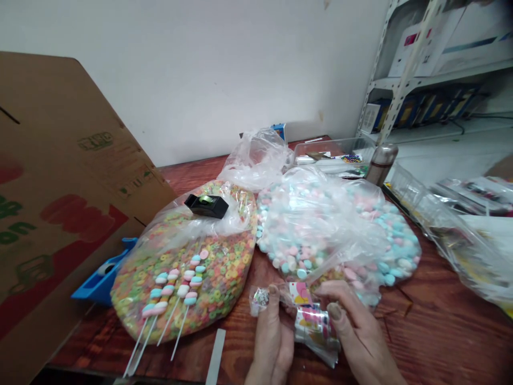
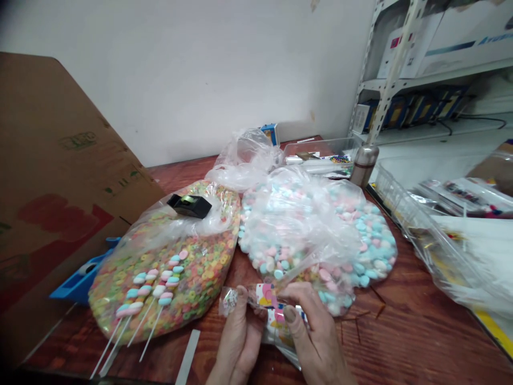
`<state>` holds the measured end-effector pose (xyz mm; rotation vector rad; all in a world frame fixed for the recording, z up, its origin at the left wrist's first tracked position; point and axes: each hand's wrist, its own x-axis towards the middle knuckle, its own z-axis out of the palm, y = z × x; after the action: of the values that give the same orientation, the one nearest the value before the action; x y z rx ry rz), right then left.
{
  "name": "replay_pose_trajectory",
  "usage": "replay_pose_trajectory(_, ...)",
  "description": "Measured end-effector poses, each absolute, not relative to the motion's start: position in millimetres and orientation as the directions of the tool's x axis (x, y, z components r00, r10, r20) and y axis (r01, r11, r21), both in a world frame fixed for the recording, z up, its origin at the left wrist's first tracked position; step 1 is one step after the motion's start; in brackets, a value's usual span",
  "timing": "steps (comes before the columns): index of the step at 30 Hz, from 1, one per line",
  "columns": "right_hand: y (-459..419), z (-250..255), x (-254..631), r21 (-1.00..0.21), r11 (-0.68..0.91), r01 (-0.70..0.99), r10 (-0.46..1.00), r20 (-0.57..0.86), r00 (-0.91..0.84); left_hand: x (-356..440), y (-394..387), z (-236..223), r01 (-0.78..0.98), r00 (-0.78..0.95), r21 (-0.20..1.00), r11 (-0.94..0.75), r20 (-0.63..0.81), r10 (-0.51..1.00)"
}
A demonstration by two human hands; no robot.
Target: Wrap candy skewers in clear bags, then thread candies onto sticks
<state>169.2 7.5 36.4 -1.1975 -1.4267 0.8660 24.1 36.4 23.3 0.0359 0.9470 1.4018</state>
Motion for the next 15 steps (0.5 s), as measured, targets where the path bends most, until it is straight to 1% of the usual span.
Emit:
replay_pose_trajectory(3, 8, 36, 162, -0.927, 0.298, 0.228, 0.953, 0.302, -0.021, 25, 35, 21, -0.796, -0.094, 0.561, 0.227, -0.485, 0.869)
replay_pose_trajectory(8, 10, 32, 152, -0.915, 0.307, 0.263, 0.951, 0.307, -0.042, 26, 31, 21, -0.715, -0.175, 0.679, 0.164, -0.401, 0.899)
replay_pose_trajectory(9, 9, 30, 152, -0.906, 0.318, 0.279, 0.946, 0.322, -0.035, 25, 29, 22, -0.701, -0.161, 0.692, 0.173, -0.389, 0.907)
replay_pose_trajectory(11, 6, 23, 155, -0.884, 0.336, 0.325, 0.938, 0.346, -0.03, 24, 27, 23, -0.686, -0.067, 0.687, 0.241, -0.389, 0.919)
replay_pose_trajectory(13, 3, 11, 159, -0.857, 0.358, 0.371, 0.928, 0.37, -0.041, 22, 24, 22, -0.689, 0.023, 0.652, 0.316, -0.416, 0.909)
replay_pose_trajectory(15, 3, -3, 162, -0.84, 0.377, 0.391, 0.913, 0.409, -0.001, 19, 21, 17, -0.706, 0.057, 0.619, 0.342, -0.433, 0.9)
